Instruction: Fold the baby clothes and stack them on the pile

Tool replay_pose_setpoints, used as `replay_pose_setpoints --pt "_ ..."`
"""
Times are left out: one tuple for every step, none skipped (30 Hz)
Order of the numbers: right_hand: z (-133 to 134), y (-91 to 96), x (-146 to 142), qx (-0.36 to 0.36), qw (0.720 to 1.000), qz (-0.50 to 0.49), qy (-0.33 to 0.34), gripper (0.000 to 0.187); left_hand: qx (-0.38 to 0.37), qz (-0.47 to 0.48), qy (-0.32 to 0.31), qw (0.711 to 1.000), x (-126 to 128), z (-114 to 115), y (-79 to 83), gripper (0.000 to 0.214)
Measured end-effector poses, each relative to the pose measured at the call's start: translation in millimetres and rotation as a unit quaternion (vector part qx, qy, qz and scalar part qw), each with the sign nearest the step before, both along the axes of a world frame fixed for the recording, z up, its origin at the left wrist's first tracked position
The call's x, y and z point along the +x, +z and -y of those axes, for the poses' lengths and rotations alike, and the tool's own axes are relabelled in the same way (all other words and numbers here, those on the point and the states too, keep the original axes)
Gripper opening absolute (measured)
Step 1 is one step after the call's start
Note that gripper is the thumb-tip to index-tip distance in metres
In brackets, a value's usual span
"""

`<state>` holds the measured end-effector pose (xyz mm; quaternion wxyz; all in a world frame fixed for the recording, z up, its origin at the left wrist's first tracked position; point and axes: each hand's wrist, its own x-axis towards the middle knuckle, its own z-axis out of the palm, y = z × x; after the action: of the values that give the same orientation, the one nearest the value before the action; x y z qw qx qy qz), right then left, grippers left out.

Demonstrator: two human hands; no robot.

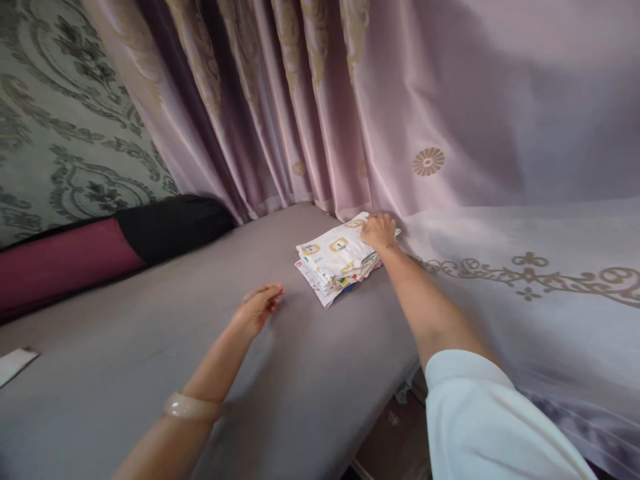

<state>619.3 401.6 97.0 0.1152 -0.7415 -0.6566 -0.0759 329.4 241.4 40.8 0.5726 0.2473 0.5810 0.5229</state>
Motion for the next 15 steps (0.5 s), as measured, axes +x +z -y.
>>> replay_pose_setpoints --pt "0.2 -6.2 2.1 -0.006 1.0 0.001 0.002 0.045 -0.004 -0.004 0.011 1.0 -11.3 7.0 -0.7 0.026" --pt "0.3 -12.2 4.6 -0.021 1.0 -0.011 -0.003 0.047 -0.004 -0.007 0.018 1.0 -23.2 14.6 -1.8 0.029" --pt "0.3 -17.4 7.1 -0.038 0.999 -0.029 -0.012 0.05 0.003 -0.009 0.024 1.0 -35.3 23.0 -3.3 0.032" --pt "0.4 -21.5 9.6 -0.053 0.997 -0.047 -0.022 0.052 0.005 -0.009 0.029 1.0 -47.5 32.2 -4.9 0.035" --pt "0.4 -24.1 11.8 -0.064 0.996 -0.061 -0.03 0.053 -0.004 -0.01 0.039 0.999 -59.7 41.9 -6.5 0.039" --pt "0.4 -25.2 13.7 -0.069 0.995 -0.068 -0.034 0.054 -0.014 -0.012 0.049 0.999 -71.7 52.2 -8.0 0.042" --pt "0.3 -24.8 15.0 -0.072 0.994 -0.07 -0.035 0.055 -0.024 -0.013 0.057 0.998 -83.3 62.7 -9.2 0.045" --pt "0.2 -23.0 15.7 -0.077 0.994 -0.07 -0.032 0.055 -0.028 -0.014 0.065 0.997 -94.3 73.4 -10.1 0.048" --pt "-0.1 -20.4 15.7 -0.084 0.994 -0.068 -0.028 0.056 -0.032 -0.021 0.074 0.996 -104.6 84.1 -10.5 0.051" --pt "-0.4 -17.2 14.7 -0.091 0.994 -0.065 -0.02 0.056 -0.035 -0.03 0.085 0.995 -114.0 94.8 -10.5 0.053" --pt "-0.7 -14.0 12.6 -0.094 0.994 -0.06 -0.016 0.056 -0.037 -0.042 0.096 0.994 -122.4 105.4 -10.1 0.054" --pt "-0.8 -11.2 9.2 -0.092 0.994 -0.048 -0.019 0.057 -0.038 -0.055 0.107 0.992 -129.5 116.0 -9.3 0.055" --pt "-0.4 -9.0 4.4 -0.078 0.996 -0.033 -0.016 0.057 -0.039 -0.069 0.118 0.99 -135.6 126.3 -8.3 0.054" --pt "0.8 -7.7 -1.6 -0.063 0.998 -0.022 -0.006 0.059 -0.041 -0.083 0.129 0.987 -140.9 136.3 -7.1 0.052" --pt "3.4 -7.3 -8.5 -0.051 0.998 -0.022 0.006 0.061 -0.042 -0.095 0.14 0.985 -145.6 145.7 -6.0 0.05"
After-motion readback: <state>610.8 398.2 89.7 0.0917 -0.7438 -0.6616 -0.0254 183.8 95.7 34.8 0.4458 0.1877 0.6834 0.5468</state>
